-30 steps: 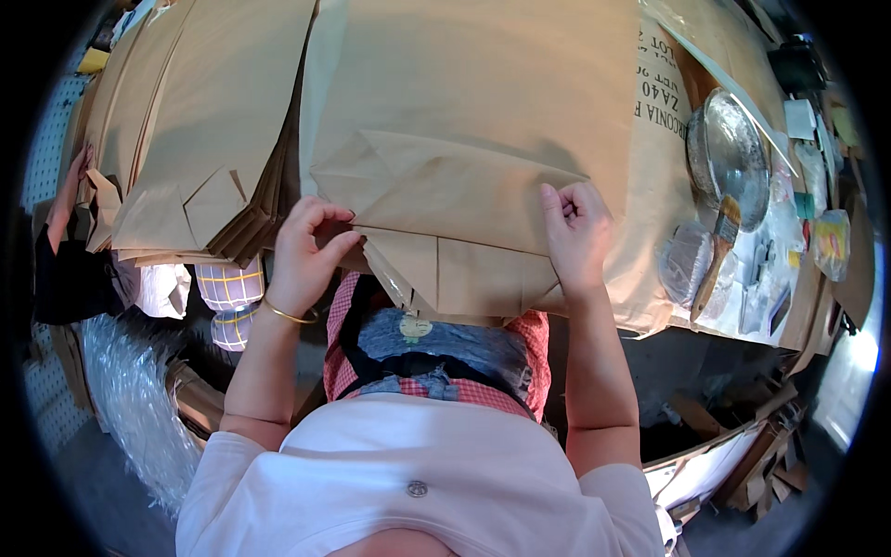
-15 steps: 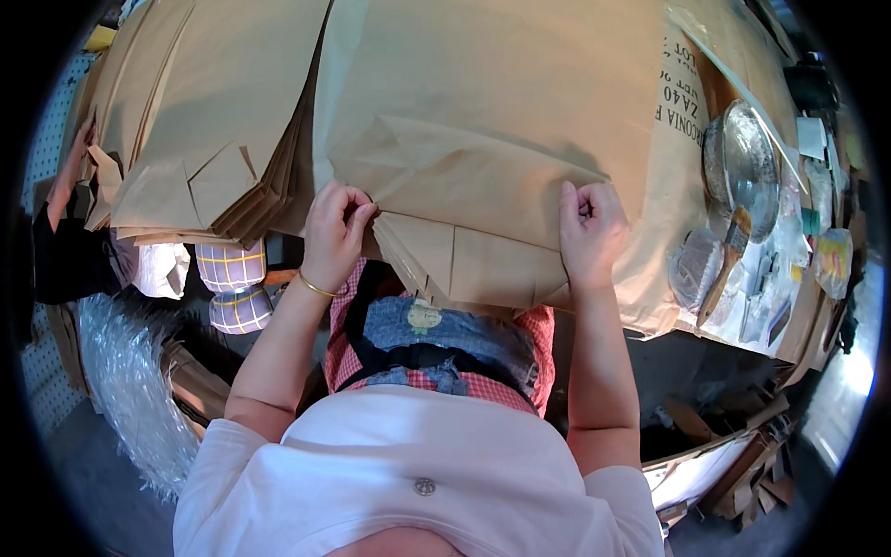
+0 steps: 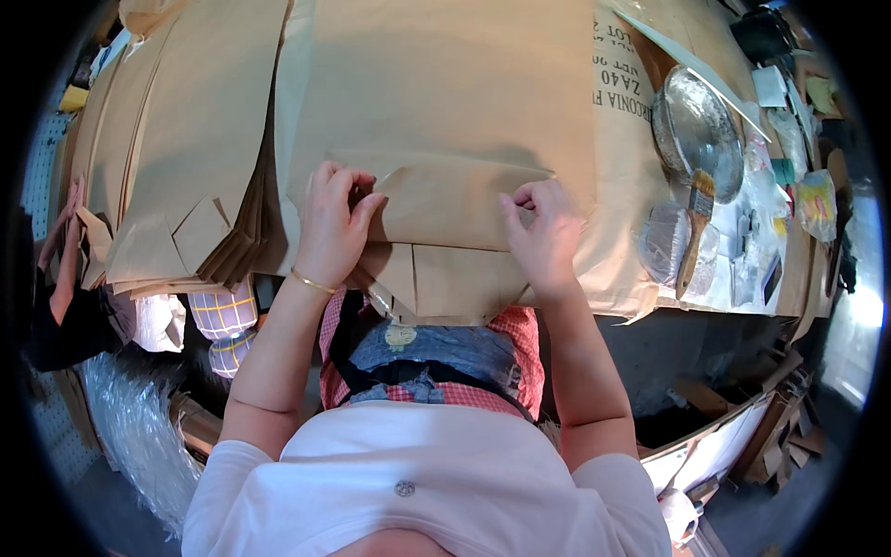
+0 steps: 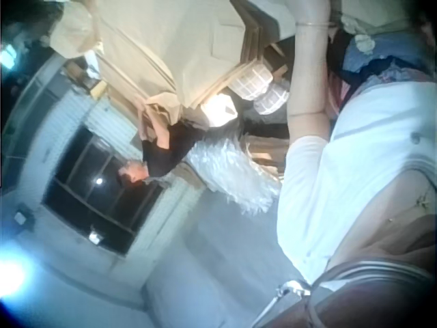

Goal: The person folds flat cardboard pieces into box shapes, applies adhesive with a brush, and presses the flaps to secure them. The person repeats this process for multiple boxes, stacking the finished ones on the table.

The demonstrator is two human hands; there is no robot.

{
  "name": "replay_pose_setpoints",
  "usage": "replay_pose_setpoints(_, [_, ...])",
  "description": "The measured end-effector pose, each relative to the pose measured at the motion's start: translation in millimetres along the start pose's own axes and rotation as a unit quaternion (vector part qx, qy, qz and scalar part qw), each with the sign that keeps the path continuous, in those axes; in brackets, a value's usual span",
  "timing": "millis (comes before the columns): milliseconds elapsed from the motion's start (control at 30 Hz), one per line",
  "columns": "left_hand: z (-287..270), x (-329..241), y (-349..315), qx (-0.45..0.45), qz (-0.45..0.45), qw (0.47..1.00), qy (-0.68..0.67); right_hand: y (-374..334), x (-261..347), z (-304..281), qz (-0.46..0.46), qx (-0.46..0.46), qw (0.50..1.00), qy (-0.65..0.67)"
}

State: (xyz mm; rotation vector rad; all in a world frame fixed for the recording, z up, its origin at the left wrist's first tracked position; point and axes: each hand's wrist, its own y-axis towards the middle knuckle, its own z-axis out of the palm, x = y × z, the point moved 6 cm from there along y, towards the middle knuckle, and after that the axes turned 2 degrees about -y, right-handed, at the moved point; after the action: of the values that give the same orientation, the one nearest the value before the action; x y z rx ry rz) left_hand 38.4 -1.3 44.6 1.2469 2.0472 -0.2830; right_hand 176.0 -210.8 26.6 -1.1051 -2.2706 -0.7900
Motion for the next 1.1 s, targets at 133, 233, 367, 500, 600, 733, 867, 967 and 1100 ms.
replay_pose_setpoints(133, [13.7, -4.1, 15.3, 0.030, -0.005, 0.998, 0.060, 5.2, 8.2, -0.6, 0.025, 0.085, 0.994, -0.058])
replay_pose_setpoints(233, [20.9, -3.9, 23.3, 0.047, -0.017, 0.996, 0.073, 3.6, 9.6, 1.4, 0.043, 0.070, 0.996, -0.036])
replay_pose_setpoints(367, [27.2, 9.6, 28.0, 0.066, -0.049, 0.996, 0.036, 1.3, 10.6, 7.2, 0.010, 0.046, 0.998, -0.037])
replay_pose_setpoints(500, [30.0, 17.0, 27.3, 0.050, -0.046, 0.998, 0.001, 4.6, 7.0, 12.1, 0.050, 0.094, 0.992, -0.067])
replay_pose_setpoints(600, [33.1, 16.0, 24.4, 0.040, -0.044, 0.998, 0.013, 2.3, 4.0, 13.6, 0.044, 0.061, 0.995, -0.072])
replay_pose_setpoints(733, [37.2, 13.7, 20.0, 0.019, -0.022, 0.999, 0.040, -3.2, 4.8, 13.4, 0.028, 0.032, 0.998, -0.046])
replay_pose_setpoints(867, [36.2, 15.6, 14.5, -0.016, -0.008, 0.999, 0.030, -0.1, 19.3, 20.8, 0.033, 0.047, 0.991, -0.117])
replay_pose_setpoints(967, [36.0, 15.3, 14.4, -0.021, -0.002, 0.999, 0.036, 4.1, 25.4, 24.5, 0.045, 0.072, 0.984, -0.157])
replay_pose_setpoints(1100, [34.8, 13.5, 13.8, -0.027, 0.002, 0.999, 0.029, 11.3, 19.2, 27.1, 0.102, 0.134, 0.978, -0.120])
